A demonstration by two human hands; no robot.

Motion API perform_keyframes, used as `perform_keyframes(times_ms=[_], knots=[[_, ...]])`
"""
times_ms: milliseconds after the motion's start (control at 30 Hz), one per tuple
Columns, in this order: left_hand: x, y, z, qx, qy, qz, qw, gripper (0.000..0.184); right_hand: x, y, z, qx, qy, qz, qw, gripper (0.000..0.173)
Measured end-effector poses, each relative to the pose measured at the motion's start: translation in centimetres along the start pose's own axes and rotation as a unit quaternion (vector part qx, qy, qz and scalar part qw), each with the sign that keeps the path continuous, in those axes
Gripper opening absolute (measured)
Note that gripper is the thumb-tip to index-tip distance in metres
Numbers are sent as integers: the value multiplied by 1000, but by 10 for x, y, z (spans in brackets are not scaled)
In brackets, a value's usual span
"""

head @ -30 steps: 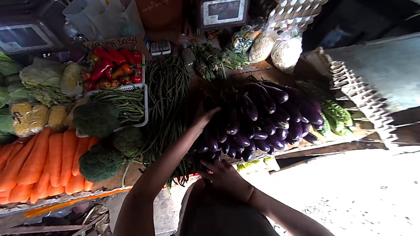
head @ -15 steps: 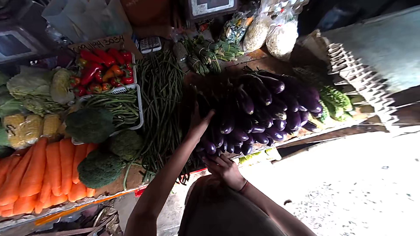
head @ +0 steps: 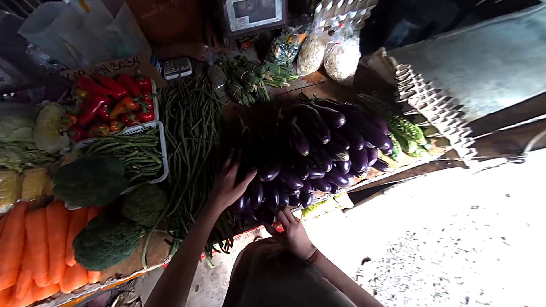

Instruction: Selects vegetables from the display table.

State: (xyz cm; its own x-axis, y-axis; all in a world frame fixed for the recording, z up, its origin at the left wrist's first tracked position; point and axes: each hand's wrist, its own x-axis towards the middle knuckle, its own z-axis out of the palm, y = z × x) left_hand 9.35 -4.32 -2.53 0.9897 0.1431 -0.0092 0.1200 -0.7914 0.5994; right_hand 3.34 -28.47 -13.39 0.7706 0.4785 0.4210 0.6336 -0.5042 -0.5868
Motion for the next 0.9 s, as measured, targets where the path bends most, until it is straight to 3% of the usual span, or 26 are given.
perform_keyframes(times_ms=[100, 200, 467, 633, 767, 900], knots=[[-1, -19, -4, -138, -3, -2, 990, 66, 1, 4, -8, 13, 11, -6, 1000, 49], [0, -10, 5, -189, 11, -26, 981, 67, 1, 11, -15, 24, -19, -8, 1000, 49], [21, 28, 5, -146, -31, -118, 982, 82, -1, 26, -7, 47, 4, -18, 999, 40], [9, 17, 21, -245, 54, -104, 962, 79, 0, 26, -13, 58, -19, -22, 998, 43], [-1, 15, 23, -267, 53, -113, 956, 96, 1, 29, -14, 72, -15, -13, 997, 44], [11, 21, 22, -261, 43, -102, 959, 92, 0, 31, -9, 66, -6, -21, 998, 47]])
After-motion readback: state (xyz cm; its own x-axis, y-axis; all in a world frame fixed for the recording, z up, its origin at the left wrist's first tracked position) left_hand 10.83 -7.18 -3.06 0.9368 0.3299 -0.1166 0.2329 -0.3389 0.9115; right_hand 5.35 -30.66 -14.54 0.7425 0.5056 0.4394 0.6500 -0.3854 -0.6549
